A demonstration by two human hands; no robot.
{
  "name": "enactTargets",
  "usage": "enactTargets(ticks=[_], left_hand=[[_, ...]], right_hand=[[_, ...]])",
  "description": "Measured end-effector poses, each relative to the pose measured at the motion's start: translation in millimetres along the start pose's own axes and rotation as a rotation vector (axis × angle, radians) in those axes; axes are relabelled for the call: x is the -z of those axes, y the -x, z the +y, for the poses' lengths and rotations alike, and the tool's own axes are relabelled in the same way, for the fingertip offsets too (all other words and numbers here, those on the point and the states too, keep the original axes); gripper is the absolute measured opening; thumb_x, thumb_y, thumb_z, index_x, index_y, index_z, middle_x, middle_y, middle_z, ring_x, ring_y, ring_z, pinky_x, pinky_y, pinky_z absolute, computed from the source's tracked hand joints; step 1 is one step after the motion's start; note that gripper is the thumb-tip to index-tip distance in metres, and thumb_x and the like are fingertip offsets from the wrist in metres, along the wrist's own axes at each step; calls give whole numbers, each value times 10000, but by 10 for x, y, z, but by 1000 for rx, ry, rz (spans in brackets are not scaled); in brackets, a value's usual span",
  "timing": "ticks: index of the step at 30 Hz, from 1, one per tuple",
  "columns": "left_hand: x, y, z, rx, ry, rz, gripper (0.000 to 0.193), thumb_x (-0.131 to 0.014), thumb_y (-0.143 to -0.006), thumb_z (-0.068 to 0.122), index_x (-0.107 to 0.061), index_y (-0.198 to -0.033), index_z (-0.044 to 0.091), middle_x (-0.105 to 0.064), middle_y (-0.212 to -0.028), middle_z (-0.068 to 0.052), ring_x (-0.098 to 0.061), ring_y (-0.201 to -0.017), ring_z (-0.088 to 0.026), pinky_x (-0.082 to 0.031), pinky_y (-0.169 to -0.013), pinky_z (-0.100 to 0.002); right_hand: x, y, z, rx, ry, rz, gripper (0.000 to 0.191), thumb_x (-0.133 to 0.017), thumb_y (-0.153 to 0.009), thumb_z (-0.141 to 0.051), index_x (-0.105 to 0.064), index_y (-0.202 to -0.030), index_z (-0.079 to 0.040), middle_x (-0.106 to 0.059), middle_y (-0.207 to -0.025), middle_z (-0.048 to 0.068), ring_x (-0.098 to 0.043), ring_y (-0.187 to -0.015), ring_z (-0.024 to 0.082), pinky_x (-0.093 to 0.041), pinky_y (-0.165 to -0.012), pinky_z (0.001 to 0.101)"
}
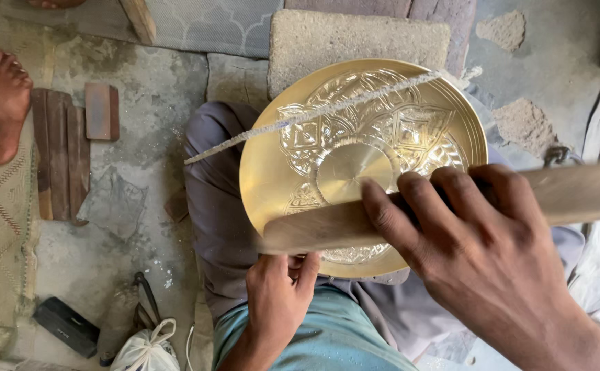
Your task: The person sits on the floor holding an engraved brass plate steady with one hand while striking a small punch placed on the design with a wooden mallet, working the decorative pattern across the plate. The person repositions the punch and rotates the plate to continue embossing different sections of the floral motif.
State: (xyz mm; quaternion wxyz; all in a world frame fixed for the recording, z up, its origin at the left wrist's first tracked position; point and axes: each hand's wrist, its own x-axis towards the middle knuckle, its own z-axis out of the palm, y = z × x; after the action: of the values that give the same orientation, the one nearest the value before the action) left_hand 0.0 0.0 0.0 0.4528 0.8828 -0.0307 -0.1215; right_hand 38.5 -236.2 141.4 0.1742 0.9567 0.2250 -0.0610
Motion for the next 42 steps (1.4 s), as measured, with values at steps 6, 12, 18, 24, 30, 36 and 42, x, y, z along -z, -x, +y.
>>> enactTargets(ticks=[6, 12, 18, 24, 30, 36, 42], left_hand=[[351, -107, 196, -46, 229, 85, 184, -723, -965, 119, -583, -1026, 17, -791, -919, -84, -769, -744, -115, -640, -613, -250], [643, -162, 316, 27, 232, 55, 231, -706, -956, 125, -557, -1078, -3, -767, -909, -77, -717, -758, -94, -596, -659, -250], [406, -279, 476, -43, 257, -45, 293, -747, -902, 105, -600, -1132, -1, -753, -890, -60, -783, -791, -116, -621, -621, -261], [-41, -538, 585, -279, 282, -273, 315, -738, -934, 127, -616, -1208, 27, -752, -919, -79, -783, -836, -186, -638, -671, -310], [-353, -717, 567, -444, 234, -371, 363, -733, -926, 241, -630, -1232, 73, -734, -914, -77, -757, -809, -213, -597, -688, -355], [-416, -703, 522, -540, 119, -331, 292, -730, -938, 228, -616, -1161, 78, -702, -905, -63, -728, -804, -235, -577, -680, -381], [-437, -655, 606, -374, 145, -413, 184, -670, -979, 158, -590, -1135, 104, -684, -956, -64, -764, -845, -209, -602, -678, -372]], right_hand=[[-78, 581, 5, -605, -309, 109, 631, -804, -764, -259, -679, -1370, -138, -737, -1096, 57, -711, -971, 207, -518, -939, 386], [-859, 1320, -193, -1342, -796, -7, 408, -839, -868, -253, -718, -1119, 46, -729, -832, 238, -721, -735, 319, -556, -720, 445], [-1447, 2003, -668, -1620, -1026, -20, 493, -845, -801, -300, -710, -1132, 39, -757, -896, 200, -741, -795, 270, -579, -745, 412], [-1283, 2072, -734, -1646, -1063, 47, 433, -825, -813, -267, -726, -1124, 18, -776, -938, 160, -731, -853, 237, -557, -804, 380], [-966, 1767, -541, -1404, -1204, 357, 478, -767, -846, -231, -665, -1266, -27, -756, -1055, 77, -713, -958, 140, -555, -820, 300], [-702, 1491, -245, -1310, -918, 230, 595, -812, -856, -184, -616, -1388, -5, -746, -940, 169, -710, -782, 226, -543, -689, 346], [-503, 1133, 36, -1167, -817, 6, 547, -818, -853, -191, -549, -1289, 1, -719, -997, 177, -722, -864, 291, -579, -736, 380]])
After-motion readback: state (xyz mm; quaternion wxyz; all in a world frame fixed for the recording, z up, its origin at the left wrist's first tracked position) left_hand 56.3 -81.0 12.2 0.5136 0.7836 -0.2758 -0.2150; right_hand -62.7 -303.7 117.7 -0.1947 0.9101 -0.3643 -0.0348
